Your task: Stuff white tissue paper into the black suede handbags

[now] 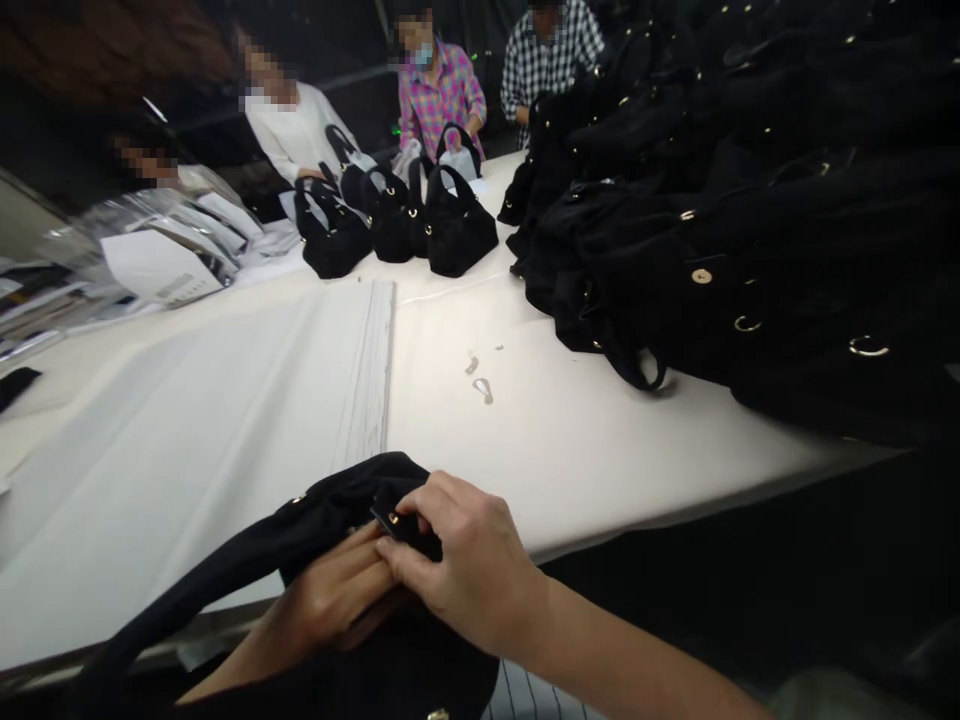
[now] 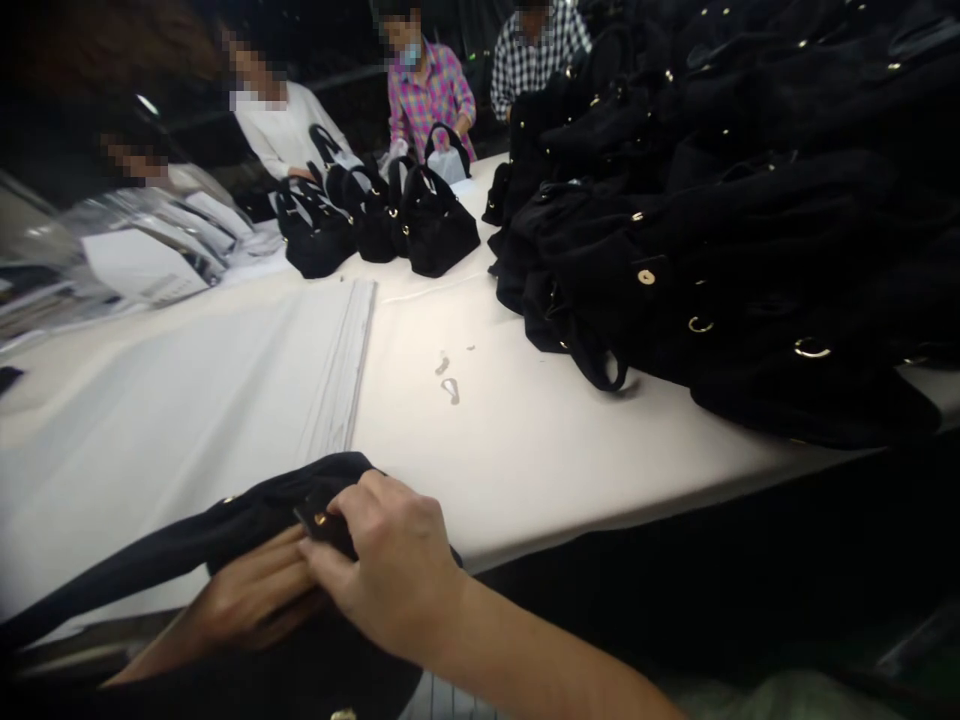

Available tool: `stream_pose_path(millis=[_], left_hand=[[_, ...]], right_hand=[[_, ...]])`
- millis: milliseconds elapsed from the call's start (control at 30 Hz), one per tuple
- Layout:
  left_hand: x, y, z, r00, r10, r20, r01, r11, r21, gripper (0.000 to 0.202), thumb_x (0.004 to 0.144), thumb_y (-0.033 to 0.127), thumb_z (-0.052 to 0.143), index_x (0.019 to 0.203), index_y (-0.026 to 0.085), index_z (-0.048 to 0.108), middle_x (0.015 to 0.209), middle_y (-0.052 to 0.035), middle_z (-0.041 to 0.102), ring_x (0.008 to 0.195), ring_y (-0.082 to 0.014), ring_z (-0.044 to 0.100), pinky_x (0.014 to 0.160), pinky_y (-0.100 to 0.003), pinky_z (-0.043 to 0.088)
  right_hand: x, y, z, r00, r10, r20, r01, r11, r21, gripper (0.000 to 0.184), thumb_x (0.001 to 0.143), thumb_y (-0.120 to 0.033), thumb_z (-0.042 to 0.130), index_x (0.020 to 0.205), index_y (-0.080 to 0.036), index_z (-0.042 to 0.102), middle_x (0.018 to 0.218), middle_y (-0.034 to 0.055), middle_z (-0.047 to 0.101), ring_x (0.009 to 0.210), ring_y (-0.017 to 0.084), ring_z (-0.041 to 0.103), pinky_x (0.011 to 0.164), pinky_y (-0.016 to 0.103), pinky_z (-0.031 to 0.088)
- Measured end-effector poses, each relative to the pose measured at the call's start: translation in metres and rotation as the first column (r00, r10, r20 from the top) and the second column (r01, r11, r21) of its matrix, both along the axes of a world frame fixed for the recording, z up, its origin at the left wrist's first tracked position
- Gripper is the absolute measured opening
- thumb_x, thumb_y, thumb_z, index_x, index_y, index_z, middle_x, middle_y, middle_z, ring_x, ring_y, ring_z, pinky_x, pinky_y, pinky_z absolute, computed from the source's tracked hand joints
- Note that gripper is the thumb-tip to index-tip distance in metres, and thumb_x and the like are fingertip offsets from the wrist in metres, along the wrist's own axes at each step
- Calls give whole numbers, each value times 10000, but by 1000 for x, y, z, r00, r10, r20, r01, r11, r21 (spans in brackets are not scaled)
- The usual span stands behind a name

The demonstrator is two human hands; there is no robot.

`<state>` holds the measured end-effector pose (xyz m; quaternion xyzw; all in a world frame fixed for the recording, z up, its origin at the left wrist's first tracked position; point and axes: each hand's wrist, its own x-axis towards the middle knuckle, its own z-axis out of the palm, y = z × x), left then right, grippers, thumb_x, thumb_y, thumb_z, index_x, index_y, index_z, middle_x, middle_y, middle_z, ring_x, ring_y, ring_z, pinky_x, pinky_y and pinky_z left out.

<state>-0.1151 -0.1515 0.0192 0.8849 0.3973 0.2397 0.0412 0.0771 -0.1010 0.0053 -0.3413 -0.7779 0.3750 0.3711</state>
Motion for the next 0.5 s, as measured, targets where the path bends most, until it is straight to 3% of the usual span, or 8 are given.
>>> stream_pose_path(millis=[67, 200, 333, 433, 500], left_hand=[[-9, -18, 4, 998, 28, -54, -30, 999, -30, 232, 917, 231, 591, 1118, 237, 707, 1035, -41, 758, 1030, -193, 705, 954, -286, 568], [-24, -44, 3, 950, 306, -66, -313, 935, -166, 414, 960, 214, 511, 1349, 345, 563, 1337, -19, 641, 1186, -187, 637, 1019, -316, 538], [-17, -44, -9, 959, 248, -138, -258, 964, -59, 467, 951, 239, 538, 1413, 278, 485, 1349, -61, 628, 1265, -205, 580, 1081, -382, 491], [-5, -26, -18, 949, 249, -193, -257, 966, -15, 513, 954, 300, 535, 1441, 177, 430, 1376, -145, 593, 1336, -243, 509, 1126, -431, 436], [3, -8, -21, 960, 226, -166, -225, 974, 23, 548, 951, 376, 534, 1433, 137, 428, 1354, -173, 599, 1320, -250, 522, 1117, -395, 443]], right_hand=[[-2, -5, -1, 996, -23, 87, 14, 994, 105, 77, 879, -275, 642, 902, -204, 624, 830, -8, 623, 752, 153, 589, 640, 276, 425], [-7, -6, -5, 967, -84, 240, 26, 972, 233, 44, 859, -163, 611, 876, -198, 590, 828, 15, 612, 754, 196, 585, 604, 309, 403], [-7, 1, -13, 981, -93, 172, 54, 974, 218, 72, 897, -161, 580, 841, -206, 573, 795, 14, 614, 713, 198, 605, 608, 314, 429], [-4, 12, -23, 998, -32, 49, 24, 986, 165, 156, 953, -202, 500, 817, -222, 574, 756, 7, 624, 663, 172, 621, 606, 293, 467], [-1, 25, -25, 999, -33, -28, 37, 985, 169, 154, 958, -268, 507, 834, -241, 594, 758, 5, 646, 656, 165, 640, 602, 274, 497]])
